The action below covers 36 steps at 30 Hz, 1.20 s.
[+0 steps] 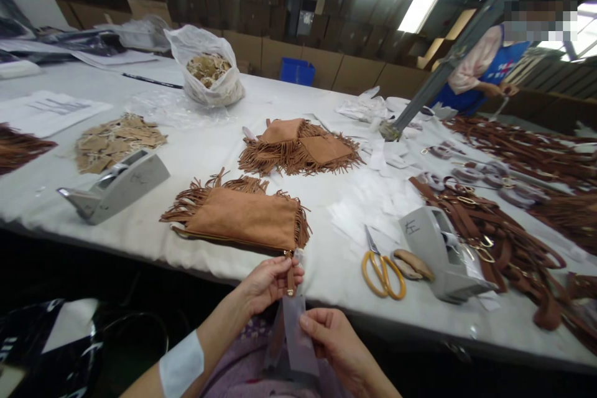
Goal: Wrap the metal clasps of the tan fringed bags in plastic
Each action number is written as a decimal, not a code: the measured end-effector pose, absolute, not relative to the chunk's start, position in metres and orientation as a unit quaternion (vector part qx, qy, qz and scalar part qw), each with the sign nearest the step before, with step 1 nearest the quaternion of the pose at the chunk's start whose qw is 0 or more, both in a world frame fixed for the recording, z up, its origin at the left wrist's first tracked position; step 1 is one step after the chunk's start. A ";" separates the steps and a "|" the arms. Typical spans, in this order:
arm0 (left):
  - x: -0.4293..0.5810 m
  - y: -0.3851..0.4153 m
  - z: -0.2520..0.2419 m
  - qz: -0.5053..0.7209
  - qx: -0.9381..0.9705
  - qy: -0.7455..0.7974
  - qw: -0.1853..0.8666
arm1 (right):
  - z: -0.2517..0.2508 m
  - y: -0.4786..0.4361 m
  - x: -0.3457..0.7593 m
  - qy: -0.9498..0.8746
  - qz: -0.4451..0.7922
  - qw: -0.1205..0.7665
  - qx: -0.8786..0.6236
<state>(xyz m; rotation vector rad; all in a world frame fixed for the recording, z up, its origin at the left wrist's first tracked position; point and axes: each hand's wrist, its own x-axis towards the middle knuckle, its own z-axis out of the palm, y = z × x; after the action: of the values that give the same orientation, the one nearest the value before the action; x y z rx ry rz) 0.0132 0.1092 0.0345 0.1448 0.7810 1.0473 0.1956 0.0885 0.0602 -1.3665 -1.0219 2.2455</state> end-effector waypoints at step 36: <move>-0.008 0.012 0.034 0.526 0.129 0.507 0.670 | 0.019 0.066 0.122 -0.382 0.761 0.204 -0.483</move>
<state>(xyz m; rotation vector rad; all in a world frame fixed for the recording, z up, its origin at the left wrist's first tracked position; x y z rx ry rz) -0.0081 0.0124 0.0341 0.2912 1.1431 1.1863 0.1218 0.0661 0.0193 -1.3462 -1.0659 2.1230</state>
